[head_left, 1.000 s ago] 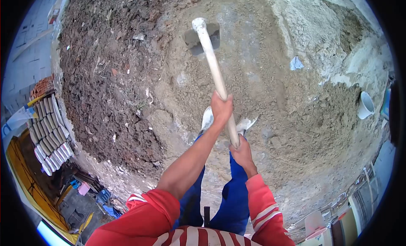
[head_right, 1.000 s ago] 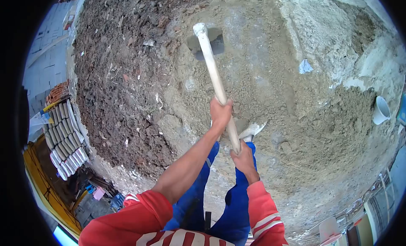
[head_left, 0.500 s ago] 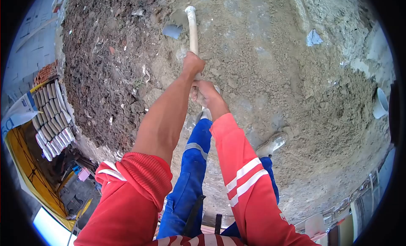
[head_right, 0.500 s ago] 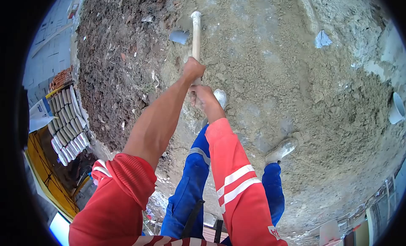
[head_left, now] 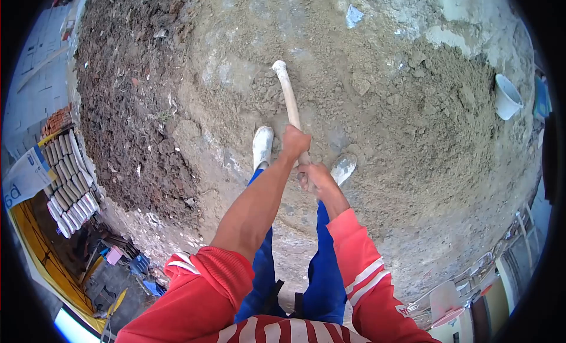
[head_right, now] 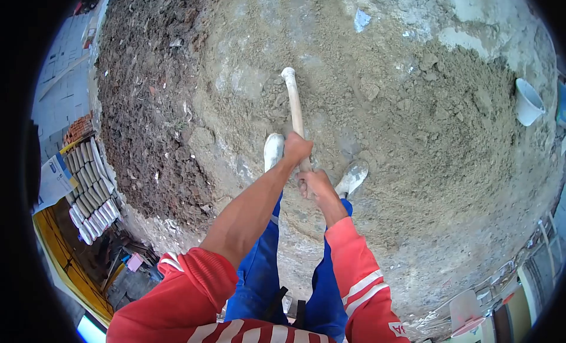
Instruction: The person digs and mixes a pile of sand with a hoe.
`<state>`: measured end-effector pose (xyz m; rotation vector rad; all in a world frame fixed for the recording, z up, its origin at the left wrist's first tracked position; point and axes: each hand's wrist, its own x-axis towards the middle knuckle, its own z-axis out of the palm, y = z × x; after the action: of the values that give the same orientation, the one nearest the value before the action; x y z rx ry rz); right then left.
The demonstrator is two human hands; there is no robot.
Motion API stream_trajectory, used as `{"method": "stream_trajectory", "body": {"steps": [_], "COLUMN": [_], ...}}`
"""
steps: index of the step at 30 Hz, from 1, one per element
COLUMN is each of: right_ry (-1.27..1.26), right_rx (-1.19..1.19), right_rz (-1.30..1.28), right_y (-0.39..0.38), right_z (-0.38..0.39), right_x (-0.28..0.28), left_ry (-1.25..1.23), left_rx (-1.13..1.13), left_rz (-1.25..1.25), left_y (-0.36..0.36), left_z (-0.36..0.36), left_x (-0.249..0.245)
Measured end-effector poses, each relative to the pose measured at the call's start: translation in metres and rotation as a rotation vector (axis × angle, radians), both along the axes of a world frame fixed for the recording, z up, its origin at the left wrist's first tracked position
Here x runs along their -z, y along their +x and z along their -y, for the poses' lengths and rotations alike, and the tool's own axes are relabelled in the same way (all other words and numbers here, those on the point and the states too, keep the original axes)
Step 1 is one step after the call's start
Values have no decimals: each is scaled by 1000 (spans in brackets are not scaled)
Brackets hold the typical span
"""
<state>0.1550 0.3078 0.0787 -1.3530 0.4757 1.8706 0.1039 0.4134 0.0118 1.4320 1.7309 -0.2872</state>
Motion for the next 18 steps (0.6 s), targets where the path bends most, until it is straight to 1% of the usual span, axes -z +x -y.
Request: {"method": "stream_trajectory", "body": {"steps": [2, 3, 4, 6, 8, 9, 10, 11, 12, 13, 14, 15, 16, 17, 18], "right_ry": [-82, -130, -150, -196, -355, -416, -325, -297, -446, -520, -611, -599, -577, -529, -451], "right_rx": [7, -11, -68, -158, -256, -408, -715, -1007, -1131, -1218, -1302, -1303, -1294, -1349, -1323], "right_rz": [32, 39, 98, 230, 391, 524, 811, 1012, 1035, 1061, 1074, 1078, 1088, 1117, 1076], "right_y": [26, 40, 49, 55, 40, 35, 34, 43, 46, 49, 57, 61, 64, 60, 48], "right_z": [44, 62, 80, 120, 187, 231, 315, 333, 332, 360, 386, 383, 374, 363, 335], "right_x": [-19, -30, -47, -89, -141, -165, -169, -198, -225, -238, -253, -264, -266, -256, -238], "left_ry": [-118, -114, -113, -225, -575, -714, -753, -871, -955, -996, -1017, -1014, -996, -976, -843], "left_rx": [-115, -137, -165, -310, -546, -538, -687, -764, -887, -949, -1028, -1088, -1141, -1149, -1026], "left_rz": [104, 121, 138, 265, 537, 503, 462, 563, 582, 566, 545, 597, 655, 655, 688], "left_y": [28, 40, 51, 74, 91, 98, 105, 102, 99, 94, 91, 78, 64, 45, 22], "left_z": [44, 71, 95, 121, 134, 162, 205, 253, 293, 300, 320, 322, 308, 287, 254], "left_x": [-5, 4, 15, 22, 2, 5, -13, -31, -49, -80, -93, -111, -122, -117, -108]}}
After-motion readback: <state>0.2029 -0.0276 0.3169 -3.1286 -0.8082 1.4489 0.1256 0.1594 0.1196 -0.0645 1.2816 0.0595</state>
